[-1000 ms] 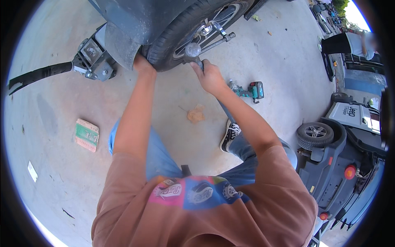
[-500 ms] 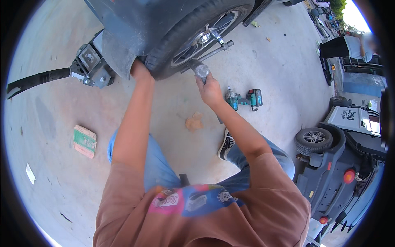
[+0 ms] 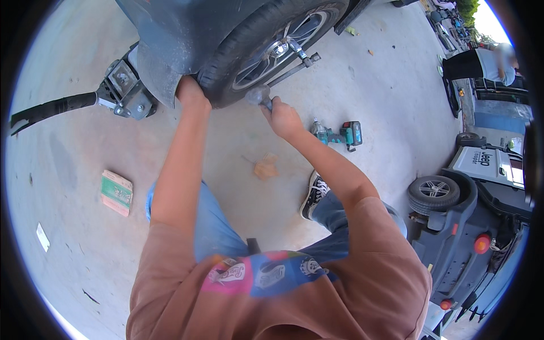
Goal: The person kneels beside a raised vehicle and repeatedly uses a hammer and impact wrench to loosen and remove lug nuts from a car wheel. The person alternates between tools and continues striking the wheel area while attempting to detach the tire.
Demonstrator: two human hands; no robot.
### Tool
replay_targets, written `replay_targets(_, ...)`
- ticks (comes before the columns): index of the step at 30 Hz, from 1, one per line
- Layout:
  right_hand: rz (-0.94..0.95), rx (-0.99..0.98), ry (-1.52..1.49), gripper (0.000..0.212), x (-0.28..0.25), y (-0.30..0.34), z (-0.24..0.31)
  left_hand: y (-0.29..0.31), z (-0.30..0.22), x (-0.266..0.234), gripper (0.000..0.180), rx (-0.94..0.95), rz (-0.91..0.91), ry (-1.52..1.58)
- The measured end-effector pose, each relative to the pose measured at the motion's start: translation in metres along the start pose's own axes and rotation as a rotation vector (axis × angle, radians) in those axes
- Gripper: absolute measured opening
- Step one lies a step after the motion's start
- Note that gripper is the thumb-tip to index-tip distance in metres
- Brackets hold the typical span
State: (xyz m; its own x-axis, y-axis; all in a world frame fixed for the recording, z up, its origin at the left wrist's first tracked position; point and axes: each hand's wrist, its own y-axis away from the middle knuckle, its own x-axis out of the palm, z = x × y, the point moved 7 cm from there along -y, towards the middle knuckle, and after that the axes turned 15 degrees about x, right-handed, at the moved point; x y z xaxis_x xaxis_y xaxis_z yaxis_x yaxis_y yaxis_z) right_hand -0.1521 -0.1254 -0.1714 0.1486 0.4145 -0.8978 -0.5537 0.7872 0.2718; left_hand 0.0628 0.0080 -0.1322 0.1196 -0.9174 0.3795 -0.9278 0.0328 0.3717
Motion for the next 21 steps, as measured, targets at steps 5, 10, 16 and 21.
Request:
replay_targets(5,0.171,-0.107,0.050,0.041,-0.001,0.035,0.015,-0.010,0.007,-0.002,0.042,0.028,0.025,0.200)
replay_targets(10,0.027,-0.436,0.001,0.042,-0.069,0.056,0.064,-0.002,-0.004,-0.006,0.043,0.142,-0.067,-0.004)
replay_targets(16,0.103,-0.139,0.324,0.043,-0.018,-0.037,-0.031,0.010,-0.003,-0.004,0.045,0.061,-0.095,0.012)
replay_targets(21,0.279,-0.340,0.314,0.040,0.002,0.032,-0.022,-0.026,0.010,-0.017,0.046,0.256,-0.008,0.023)
